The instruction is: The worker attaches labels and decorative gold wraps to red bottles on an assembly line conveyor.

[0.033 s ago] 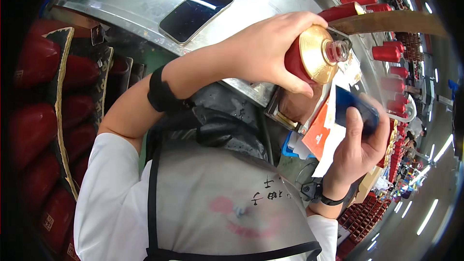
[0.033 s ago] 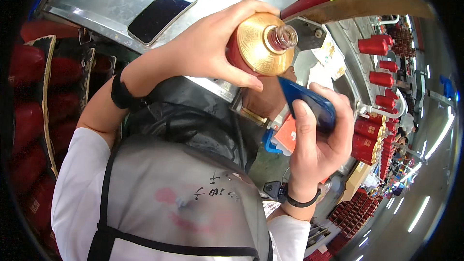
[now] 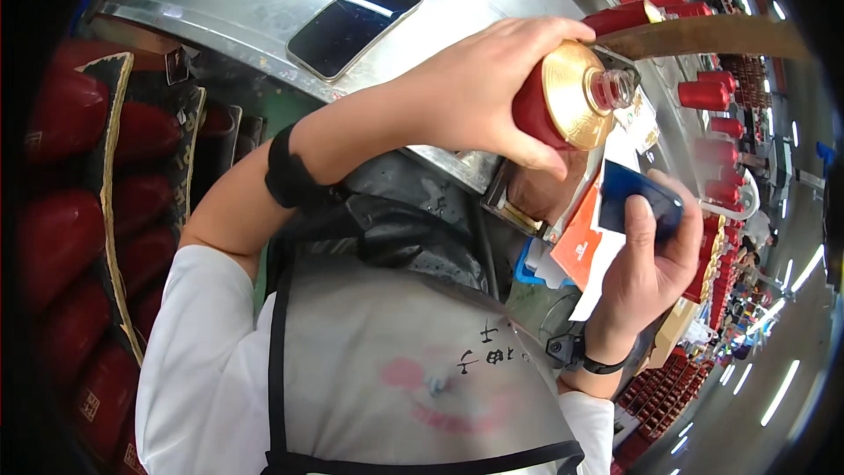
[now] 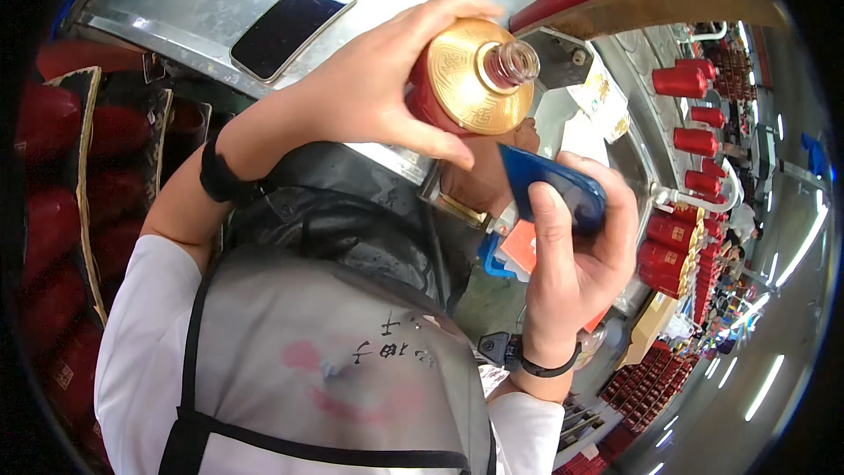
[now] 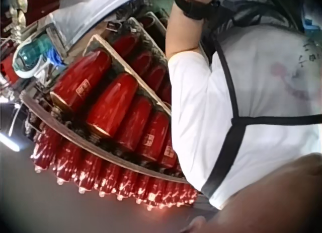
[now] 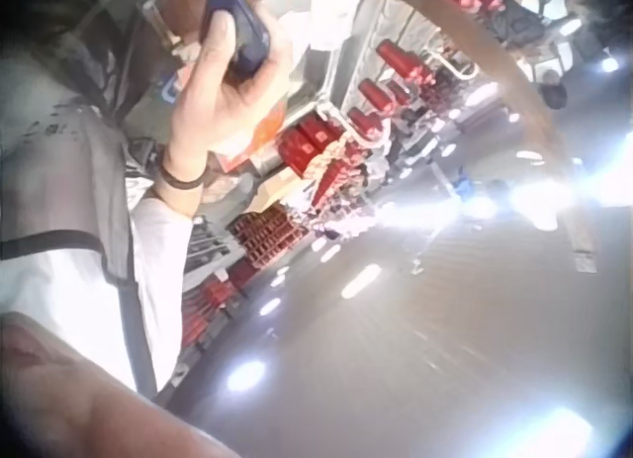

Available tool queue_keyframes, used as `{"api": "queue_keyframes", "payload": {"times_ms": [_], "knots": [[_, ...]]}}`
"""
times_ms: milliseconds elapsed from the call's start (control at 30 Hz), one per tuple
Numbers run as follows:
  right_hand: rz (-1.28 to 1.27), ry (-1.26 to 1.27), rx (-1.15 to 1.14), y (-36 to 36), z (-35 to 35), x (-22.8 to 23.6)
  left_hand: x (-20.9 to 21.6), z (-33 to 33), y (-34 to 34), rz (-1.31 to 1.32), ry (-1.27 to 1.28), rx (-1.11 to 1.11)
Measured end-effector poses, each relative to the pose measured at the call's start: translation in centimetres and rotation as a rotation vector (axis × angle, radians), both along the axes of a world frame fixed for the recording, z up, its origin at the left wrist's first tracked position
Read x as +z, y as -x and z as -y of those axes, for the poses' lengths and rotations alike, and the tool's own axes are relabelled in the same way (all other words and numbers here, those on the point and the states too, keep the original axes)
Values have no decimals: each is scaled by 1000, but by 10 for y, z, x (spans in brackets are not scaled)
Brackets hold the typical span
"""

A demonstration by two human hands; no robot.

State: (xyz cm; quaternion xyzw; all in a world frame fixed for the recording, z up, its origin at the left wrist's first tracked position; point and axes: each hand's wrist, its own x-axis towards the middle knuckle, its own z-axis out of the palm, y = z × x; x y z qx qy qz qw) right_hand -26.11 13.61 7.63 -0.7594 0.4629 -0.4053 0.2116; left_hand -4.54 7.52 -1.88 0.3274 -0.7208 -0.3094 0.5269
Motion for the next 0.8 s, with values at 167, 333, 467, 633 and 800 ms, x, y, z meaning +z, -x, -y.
{"api": "queue_keyframes", "payload": {"times_ms": [167,333,467,633,800], "knots": [[448,-516,-26,13,-6,-25,9,-10,-7,71,182,103],[557,-620,-27,5,-5,-38,12,-17,-5,70,92,79],[590,-628,-104,-6,-5,-35,13,-21,-3,95,134,169],[598,-605,-84,-12,-6,-37,13,-29,2,101,138,236],[632,-570,-40,-6,-5,-40,15,-32,2,209,283,414]]}}
